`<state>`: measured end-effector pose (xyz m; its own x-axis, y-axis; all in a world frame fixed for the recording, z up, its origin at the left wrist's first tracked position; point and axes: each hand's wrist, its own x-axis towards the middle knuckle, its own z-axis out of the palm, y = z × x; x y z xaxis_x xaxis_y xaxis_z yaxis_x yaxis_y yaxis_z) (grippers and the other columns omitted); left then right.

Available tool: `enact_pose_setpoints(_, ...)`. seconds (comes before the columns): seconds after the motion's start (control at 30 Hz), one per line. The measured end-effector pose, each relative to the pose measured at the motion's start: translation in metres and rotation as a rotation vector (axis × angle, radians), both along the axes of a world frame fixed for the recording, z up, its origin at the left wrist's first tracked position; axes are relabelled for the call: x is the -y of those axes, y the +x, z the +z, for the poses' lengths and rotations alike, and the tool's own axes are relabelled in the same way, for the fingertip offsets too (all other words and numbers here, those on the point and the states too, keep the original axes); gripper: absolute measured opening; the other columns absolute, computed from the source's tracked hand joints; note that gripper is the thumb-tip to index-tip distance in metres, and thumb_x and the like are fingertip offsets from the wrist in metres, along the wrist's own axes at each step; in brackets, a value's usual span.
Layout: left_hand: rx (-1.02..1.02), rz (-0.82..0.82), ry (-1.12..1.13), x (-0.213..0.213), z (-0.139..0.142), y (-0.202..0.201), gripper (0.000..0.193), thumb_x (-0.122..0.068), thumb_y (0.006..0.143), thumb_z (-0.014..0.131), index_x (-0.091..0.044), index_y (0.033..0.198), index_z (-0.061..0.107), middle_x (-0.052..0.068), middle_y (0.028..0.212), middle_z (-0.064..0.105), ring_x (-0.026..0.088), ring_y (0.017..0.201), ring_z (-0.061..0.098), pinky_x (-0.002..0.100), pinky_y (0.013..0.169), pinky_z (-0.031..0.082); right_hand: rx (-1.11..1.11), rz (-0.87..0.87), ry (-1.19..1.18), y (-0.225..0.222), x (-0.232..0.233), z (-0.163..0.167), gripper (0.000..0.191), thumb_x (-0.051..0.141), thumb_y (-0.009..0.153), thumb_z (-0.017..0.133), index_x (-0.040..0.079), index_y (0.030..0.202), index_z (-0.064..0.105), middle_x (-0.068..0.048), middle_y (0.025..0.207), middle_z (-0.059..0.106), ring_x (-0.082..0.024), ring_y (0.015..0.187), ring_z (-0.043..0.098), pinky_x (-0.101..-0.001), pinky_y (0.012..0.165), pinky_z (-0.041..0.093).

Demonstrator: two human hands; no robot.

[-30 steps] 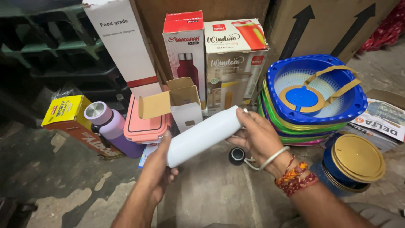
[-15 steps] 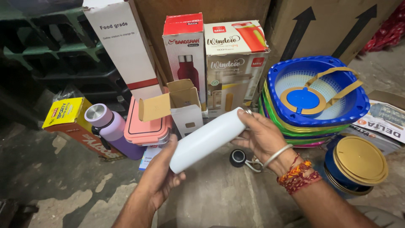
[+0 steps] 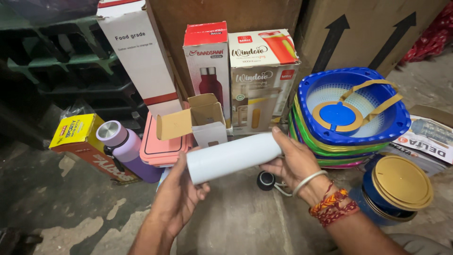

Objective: The person handles two insulated water bottles, a white one and a purple one. They unscrew the lids, inspect the interiors, and reassemble them. The person also places the white bottle into its packaging box.

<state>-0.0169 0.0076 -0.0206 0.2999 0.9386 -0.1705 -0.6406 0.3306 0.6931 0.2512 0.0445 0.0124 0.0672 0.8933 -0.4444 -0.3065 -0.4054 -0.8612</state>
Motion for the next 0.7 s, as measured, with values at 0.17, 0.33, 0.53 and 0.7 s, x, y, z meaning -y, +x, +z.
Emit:
enact_pose_setpoints(0.17,-0.071,-0.021,0.037,0.008,0.023,0.002,0.062,-0.021,0.095,0.061,-0.004,0.152,0.042,0.011,0.131,0.063,0.019,0.070,0.068,0.024,0.056,0.057,-0.197,0.016,-0.083,0.001,-0.001,-0.014,0.045,0.043,0.099,0.054,0.003,0.119,0.064,-0.016,0.111,0.072,-0.026,0.095,0.074,-0.0419,0.084,0.062)
enact_pose_setpoints(0.33,-0.072,-0.013,0.069,0.012,0.039,0.011,0.063,-0.022,0.095,0.059,-0.003,0.152,0.040,0.014,0.147,0.057,0.020,0.074,0.069,0.027,0.061,0.060,-0.243,0.018,-0.112,0.000,-0.001,-0.021,0.044,0.043,0.099,0.054,0.004,0.118,0.063,-0.015,0.111,0.072,-0.026,0.096,0.074,-0.0421,0.085,0.062)
enact_pose_setpoints(0.53,-0.391,0.015,0.017,0.010,0.033,0.012,0.059,-0.030,0.091,0.066,-0.009,0.145,0.053,0.014,0.114,0.066,0.019,0.076,0.064,0.031,0.064,0.054,-0.130,-0.031,-0.087,-0.002,0.004,-0.016,0.043,0.038,0.097,0.058,0.003,0.122,0.062,-0.016,0.113,0.071,-0.029,0.098,0.075,-0.0456,0.088,0.061)
enact_pose_setpoints(0.7,-0.766,0.042,-0.040,0.006,0.021,0.014,0.063,-0.026,0.076,0.079,-0.015,0.136,0.062,0.010,0.110,0.070,0.018,0.089,0.066,0.033,0.075,0.053,-0.146,-0.119,0.026,-0.002,0.004,-0.013,0.041,0.031,0.091,0.066,0.004,0.123,0.062,-0.013,0.114,0.071,-0.027,0.100,0.073,-0.0471,0.088,0.060)
